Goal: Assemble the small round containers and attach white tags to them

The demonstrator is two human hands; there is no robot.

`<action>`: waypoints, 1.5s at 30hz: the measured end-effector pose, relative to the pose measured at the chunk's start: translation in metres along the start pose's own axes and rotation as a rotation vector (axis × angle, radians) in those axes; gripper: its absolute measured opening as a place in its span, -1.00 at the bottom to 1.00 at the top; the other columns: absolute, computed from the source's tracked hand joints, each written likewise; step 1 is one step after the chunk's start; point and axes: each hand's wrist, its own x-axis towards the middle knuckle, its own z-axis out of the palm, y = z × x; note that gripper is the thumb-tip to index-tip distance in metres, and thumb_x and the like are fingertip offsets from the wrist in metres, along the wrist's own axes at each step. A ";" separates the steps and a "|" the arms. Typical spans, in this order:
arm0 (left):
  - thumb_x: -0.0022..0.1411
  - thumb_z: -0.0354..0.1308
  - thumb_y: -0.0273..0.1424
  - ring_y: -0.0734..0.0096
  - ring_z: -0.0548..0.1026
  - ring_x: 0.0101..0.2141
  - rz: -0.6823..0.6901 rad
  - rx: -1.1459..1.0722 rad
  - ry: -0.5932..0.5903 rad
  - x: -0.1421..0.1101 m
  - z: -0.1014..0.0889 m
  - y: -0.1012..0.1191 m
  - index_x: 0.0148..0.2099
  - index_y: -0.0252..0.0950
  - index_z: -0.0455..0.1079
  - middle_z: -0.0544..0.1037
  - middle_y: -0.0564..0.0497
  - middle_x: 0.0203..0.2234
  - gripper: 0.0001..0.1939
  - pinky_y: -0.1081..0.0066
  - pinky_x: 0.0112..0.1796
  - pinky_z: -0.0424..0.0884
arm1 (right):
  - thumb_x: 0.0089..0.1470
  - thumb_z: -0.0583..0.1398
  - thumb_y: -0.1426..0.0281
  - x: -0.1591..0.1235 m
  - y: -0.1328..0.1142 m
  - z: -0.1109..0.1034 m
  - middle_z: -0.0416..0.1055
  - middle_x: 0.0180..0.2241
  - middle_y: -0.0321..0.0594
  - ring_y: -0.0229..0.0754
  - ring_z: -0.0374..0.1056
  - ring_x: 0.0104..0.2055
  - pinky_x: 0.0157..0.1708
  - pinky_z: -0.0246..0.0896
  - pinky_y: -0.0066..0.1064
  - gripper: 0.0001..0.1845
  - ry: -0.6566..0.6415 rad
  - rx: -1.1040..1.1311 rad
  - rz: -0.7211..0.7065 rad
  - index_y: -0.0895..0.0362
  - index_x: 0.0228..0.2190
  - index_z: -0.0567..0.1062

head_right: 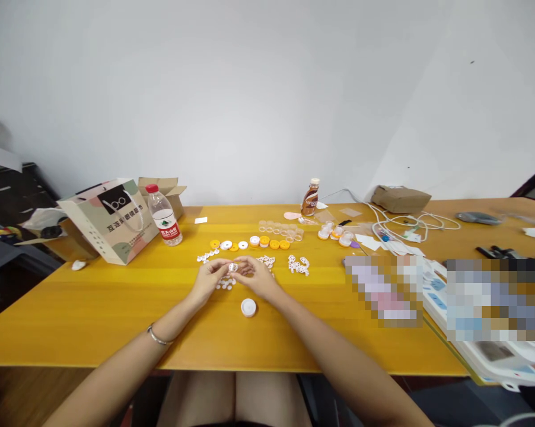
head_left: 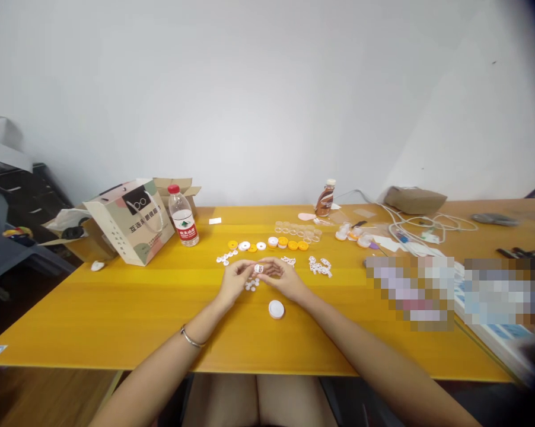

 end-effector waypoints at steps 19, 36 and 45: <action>0.19 0.00 -0.43 0.38 0.41 -0.24 0.606 0.522 -0.237 -0.003 -0.012 0.014 -0.17 -0.29 0.36 0.44 -0.08 -0.30 -0.83 0.35 -0.17 0.35 | -0.08 0.19 0.32 0.001 0.003 -0.009 0.40 -0.40 -0.24 -0.30 0.32 -0.39 -0.32 0.24 -0.41 -0.77 -0.058 -0.162 -0.041 0.16 -0.33 0.38; 0.14 0.03 -0.43 0.44 0.49 -0.30 0.437 0.430 -0.208 -0.007 -0.003 0.011 -0.18 -0.30 0.33 0.47 -0.05 -0.30 -0.82 0.44 -0.27 0.45 | -0.04 0.13 0.33 0.000 0.004 -0.007 0.34 -0.49 -0.31 -0.32 0.29 -0.48 -0.44 0.20 -0.46 -0.86 -0.047 -0.129 -0.027 0.15 -0.41 0.32; 0.14 0.03 -0.34 0.51 0.43 -0.50 0.249 0.467 -0.172 -0.011 0.003 0.009 -0.25 -0.32 0.28 0.46 0.03 -0.50 -0.84 0.54 -0.49 0.38 | 0.01 0.10 0.29 -0.002 -0.001 -0.010 0.38 -0.50 -0.26 -0.27 0.30 -0.44 -0.41 0.23 -0.41 -0.82 0.003 -0.351 -0.099 0.15 -0.40 0.40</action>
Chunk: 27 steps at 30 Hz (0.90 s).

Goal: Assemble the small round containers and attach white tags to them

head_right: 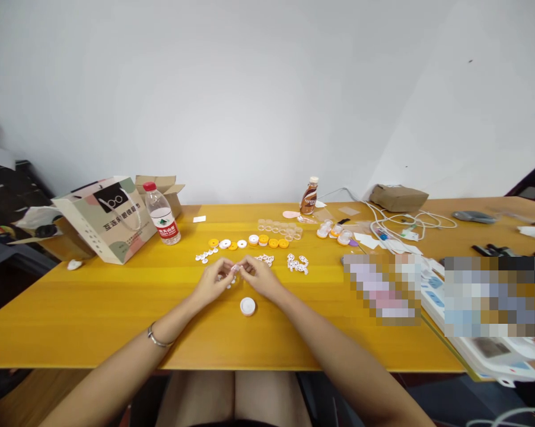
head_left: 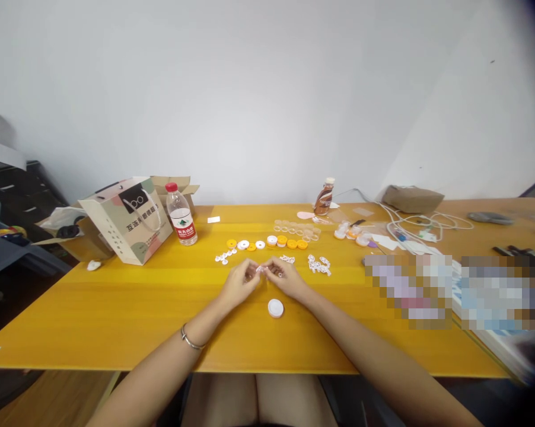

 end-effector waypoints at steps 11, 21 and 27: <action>0.15 0.01 -0.31 0.58 0.36 -0.59 0.023 0.007 0.044 -0.002 -0.002 0.004 -0.30 -0.31 0.24 0.42 0.10 -0.56 -0.84 0.58 -0.55 0.27 | -0.05 0.16 0.24 0.001 0.006 0.006 0.42 -0.37 -0.23 -0.27 0.35 -0.35 -0.29 0.26 -0.39 -0.76 -0.063 0.236 0.037 0.14 -0.36 0.35; 0.10 0.02 -0.36 0.61 0.25 -0.62 0.031 0.116 0.092 -0.002 0.004 0.006 -0.44 -0.30 0.17 0.29 0.17 -0.64 -0.86 0.59 -0.57 0.16 | 0.00 0.08 0.34 0.000 -0.008 0.002 0.33 -0.55 -0.32 -0.33 0.20 -0.53 -0.52 0.09 -0.51 -0.87 0.003 -0.086 -0.024 0.15 -0.47 0.36; 0.07 0.02 -0.37 0.58 0.28 -0.61 -0.007 0.163 0.179 -0.003 0.005 0.008 -0.45 -0.28 0.15 0.32 0.16 -0.64 -0.88 0.56 -0.54 0.20 | -0.04 0.06 0.41 0.002 -0.006 0.002 0.28 -0.60 -0.35 -0.33 0.15 -0.58 -0.57 0.05 -0.51 -0.93 0.042 -0.173 -0.037 0.11 -0.52 0.26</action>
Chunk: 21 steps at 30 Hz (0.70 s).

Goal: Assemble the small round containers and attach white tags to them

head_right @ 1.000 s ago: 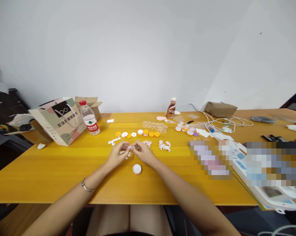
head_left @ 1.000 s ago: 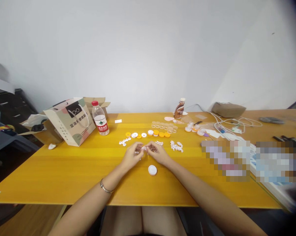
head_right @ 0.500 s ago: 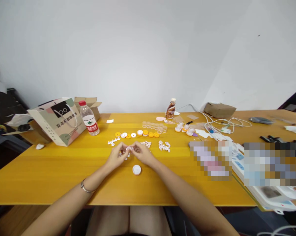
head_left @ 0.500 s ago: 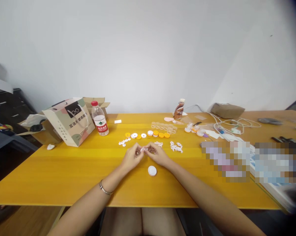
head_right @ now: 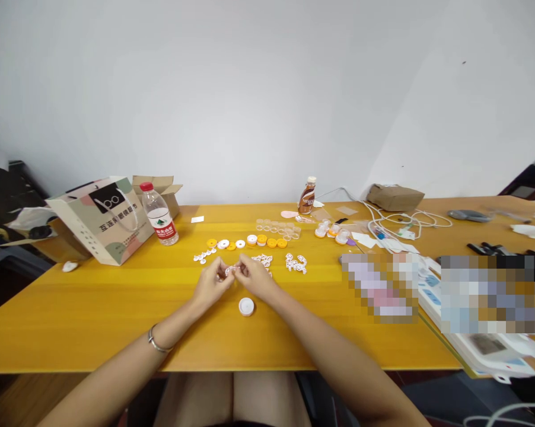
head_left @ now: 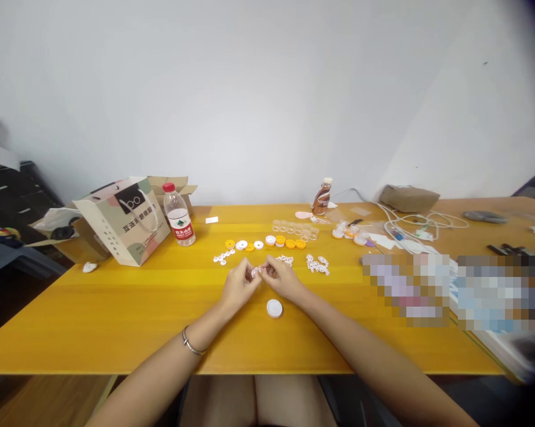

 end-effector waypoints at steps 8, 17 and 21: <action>0.10 0.01 -0.37 0.57 0.31 -0.57 0.023 -0.012 0.042 0.005 -0.010 -0.004 -0.39 -0.28 0.22 0.35 0.14 -0.60 -0.91 0.55 -0.48 0.27 | -0.04 0.06 0.31 0.014 0.031 -0.040 0.25 -0.58 -0.33 -0.28 0.22 -0.53 -0.52 0.12 -0.46 -0.87 0.324 0.041 0.148 0.12 -0.42 0.26; 0.21 -0.07 -0.38 0.47 0.35 -0.41 0.177 0.006 0.059 0.008 -0.010 -0.008 -0.24 -0.27 0.30 0.40 0.02 -0.43 -0.85 0.47 -0.34 0.31 | -0.06 0.10 0.31 0.015 0.044 -0.044 0.37 -0.49 -0.25 -0.23 0.27 -0.44 -0.39 0.17 -0.38 -0.85 0.282 -0.101 0.144 0.14 -0.49 0.38; 0.22 -0.07 -0.39 0.40 0.36 -0.31 0.229 0.014 0.082 0.009 -0.011 -0.012 -0.17 -0.25 0.32 0.38 -0.03 -0.35 -0.81 0.40 -0.25 0.31 | -0.10 0.13 0.38 0.016 0.053 -0.043 0.37 -0.52 -0.25 -0.24 0.25 -0.44 -0.39 0.14 -0.40 -0.87 0.183 -0.251 0.158 0.15 -0.55 0.45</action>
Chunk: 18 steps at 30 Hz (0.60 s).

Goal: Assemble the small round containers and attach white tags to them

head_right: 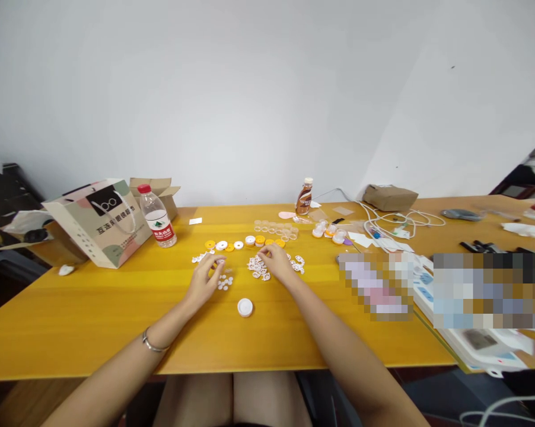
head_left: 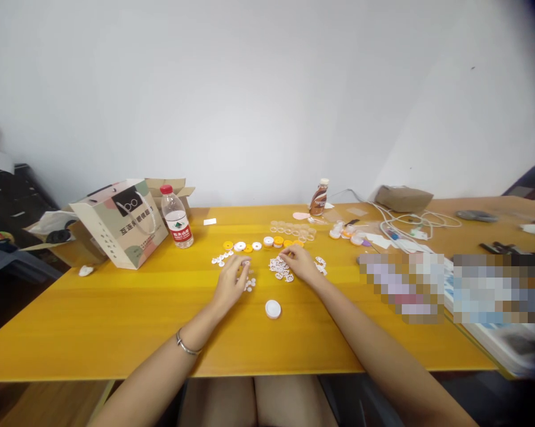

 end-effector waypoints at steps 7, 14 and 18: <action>0.25 -0.11 -0.40 0.40 0.35 -0.28 -0.014 -0.001 -0.007 0.000 -0.001 -0.001 -0.12 -0.24 0.30 0.33 -0.03 -0.33 -0.79 0.40 -0.22 0.32 | -0.12 0.14 0.39 0.001 0.003 0.002 0.38 -0.54 -0.21 -0.20 0.25 -0.47 -0.43 0.11 -0.40 -0.83 -0.058 -0.043 0.004 0.15 -0.59 0.51; 0.22 -0.07 -0.41 0.39 0.39 -0.29 -0.003 -0.023 -0.083 -0.001 0.003 -0.005 -0.01 -0.24 0.24 0.39 -0.05 -0.30 -0.72 0.38 -0.24 0.36 | -0.11 0.13 0.38 0.001 0.002 0.000 0.38 -0.51 -0.21 -0.22 0.25 -0.45 -0.42 0.11 -0.42 -0.84 -0.044 -0.061 0.012 0.16 -0.53 0.51; 0.21 -0.05 -0.41 0.39 0.41 -0.28 -0.030 -0.026 -0.126 -0.003 0.006 -0.007 -0.01 -0.26 0.24 0.41 -0.06 -0.28 -0.71 0.36 -0.20 0.36 | -0.06 0.11 0.37 -0.001 -0.006 -0.001 0.37 -0.51 -0.22 -0.23 0.25 -0.44 -0.41 0.12 -0.43 -0.82 -0.030 -0.029 -0.013 0.17 -0.54 0.47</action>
